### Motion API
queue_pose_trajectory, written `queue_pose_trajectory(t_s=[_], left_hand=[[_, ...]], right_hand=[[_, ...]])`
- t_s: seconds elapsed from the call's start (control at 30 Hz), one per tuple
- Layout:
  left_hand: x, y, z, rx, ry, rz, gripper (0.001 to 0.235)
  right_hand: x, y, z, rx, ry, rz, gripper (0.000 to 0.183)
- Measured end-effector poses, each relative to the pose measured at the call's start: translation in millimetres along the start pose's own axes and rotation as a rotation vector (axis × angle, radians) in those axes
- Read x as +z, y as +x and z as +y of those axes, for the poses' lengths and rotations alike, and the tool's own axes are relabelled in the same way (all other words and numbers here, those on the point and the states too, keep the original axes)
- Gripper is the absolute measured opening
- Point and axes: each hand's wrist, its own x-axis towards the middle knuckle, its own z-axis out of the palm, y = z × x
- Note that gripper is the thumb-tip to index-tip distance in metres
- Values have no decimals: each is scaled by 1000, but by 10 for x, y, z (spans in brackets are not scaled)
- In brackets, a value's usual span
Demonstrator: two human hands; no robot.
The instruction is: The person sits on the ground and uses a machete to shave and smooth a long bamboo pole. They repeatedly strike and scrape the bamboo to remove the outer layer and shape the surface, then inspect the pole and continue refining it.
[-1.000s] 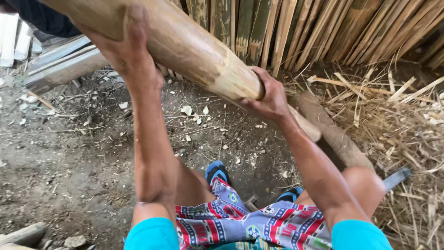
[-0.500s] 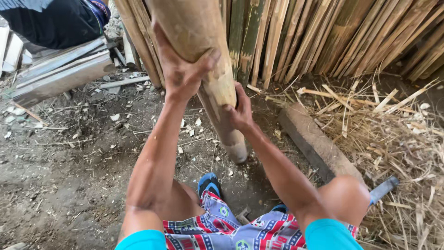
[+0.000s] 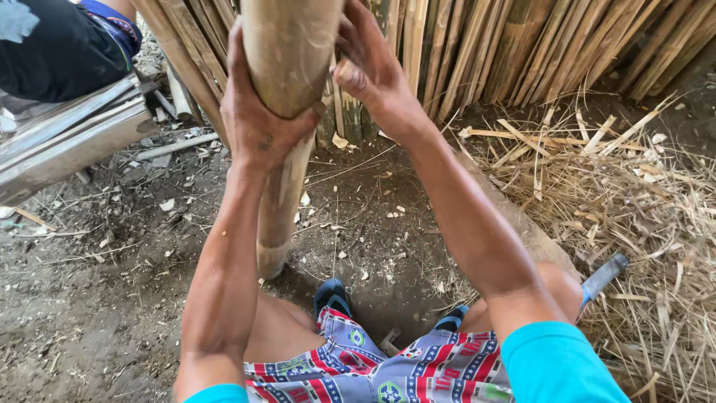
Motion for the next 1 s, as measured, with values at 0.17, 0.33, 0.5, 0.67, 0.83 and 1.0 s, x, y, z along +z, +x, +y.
queue_pose_trajectory(t_s=[0.17,0.33,0.5,0.67,0.83,1.0], left_hand=[[634,87,235,-134,26,-144,128],[1006,68,223,-42,211,-350,126],[1104,-384,11,-117,373,-538,118],[1348,-1135,-291,-95,466,-708,112],[1701,-1898,-543,-206,500,-1037,109],[1962,-2373,-806,-278,479,-1255,104]], right_hand=[[-416,-84,94,19,60,122,119],[-1098,-515,54,212,-93,533,121],[-1397,-923,187,506,-8,967,125],[-1241,-1983,990,582,624,1091,119],[-885,-3376,2048,611,925,1244,89],[-675,-4186,2402,679,967,1353,74]])
